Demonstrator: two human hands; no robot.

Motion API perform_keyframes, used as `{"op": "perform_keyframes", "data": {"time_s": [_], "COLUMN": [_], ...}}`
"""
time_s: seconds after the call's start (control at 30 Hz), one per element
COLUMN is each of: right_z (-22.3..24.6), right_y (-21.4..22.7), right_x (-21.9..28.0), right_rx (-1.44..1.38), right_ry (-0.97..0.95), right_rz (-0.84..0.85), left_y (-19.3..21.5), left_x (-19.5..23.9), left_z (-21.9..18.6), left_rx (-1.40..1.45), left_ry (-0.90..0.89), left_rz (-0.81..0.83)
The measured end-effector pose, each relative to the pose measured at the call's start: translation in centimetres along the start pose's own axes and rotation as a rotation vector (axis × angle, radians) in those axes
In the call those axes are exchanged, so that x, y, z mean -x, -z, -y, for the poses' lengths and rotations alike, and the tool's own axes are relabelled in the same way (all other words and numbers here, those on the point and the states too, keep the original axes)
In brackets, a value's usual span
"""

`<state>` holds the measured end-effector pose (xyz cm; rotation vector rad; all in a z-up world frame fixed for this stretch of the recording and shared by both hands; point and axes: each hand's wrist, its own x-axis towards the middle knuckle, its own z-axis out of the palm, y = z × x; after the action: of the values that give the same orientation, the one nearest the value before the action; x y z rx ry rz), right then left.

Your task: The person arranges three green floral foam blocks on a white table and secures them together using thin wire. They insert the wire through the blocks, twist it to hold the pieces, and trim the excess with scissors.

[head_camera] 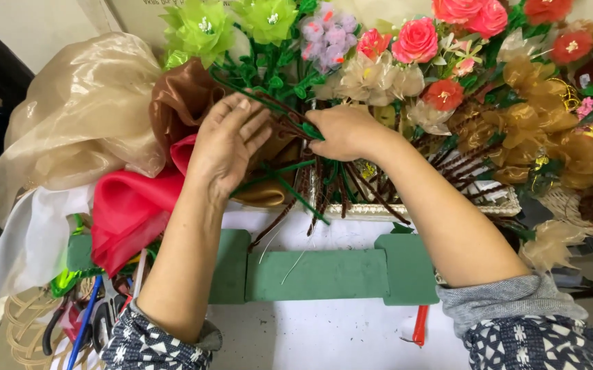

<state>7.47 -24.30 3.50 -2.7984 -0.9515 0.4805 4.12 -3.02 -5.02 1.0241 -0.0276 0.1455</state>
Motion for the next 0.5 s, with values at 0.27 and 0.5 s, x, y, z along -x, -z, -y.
{"op": "perform_keyframes", "data": {"time_s": [0.27,0.5], "right_z": [-0.7,1.7], "right_y": [-1.1,-3.9], "right_x": [-0.4,-2.3], "right_rx": [-0.291,-0.231], "right_ry": [-0.032,0.076], "right_rz": [-0.009,0.034], "left_y": [0.7,2.8], "left_x": [2.1,2.3], "left_z": [-0.5,0.5], "left_rx": [-1.149,-1.955], "left_ry": [-0.075,0.078], "left_rz": [-0.049,0.076]}}
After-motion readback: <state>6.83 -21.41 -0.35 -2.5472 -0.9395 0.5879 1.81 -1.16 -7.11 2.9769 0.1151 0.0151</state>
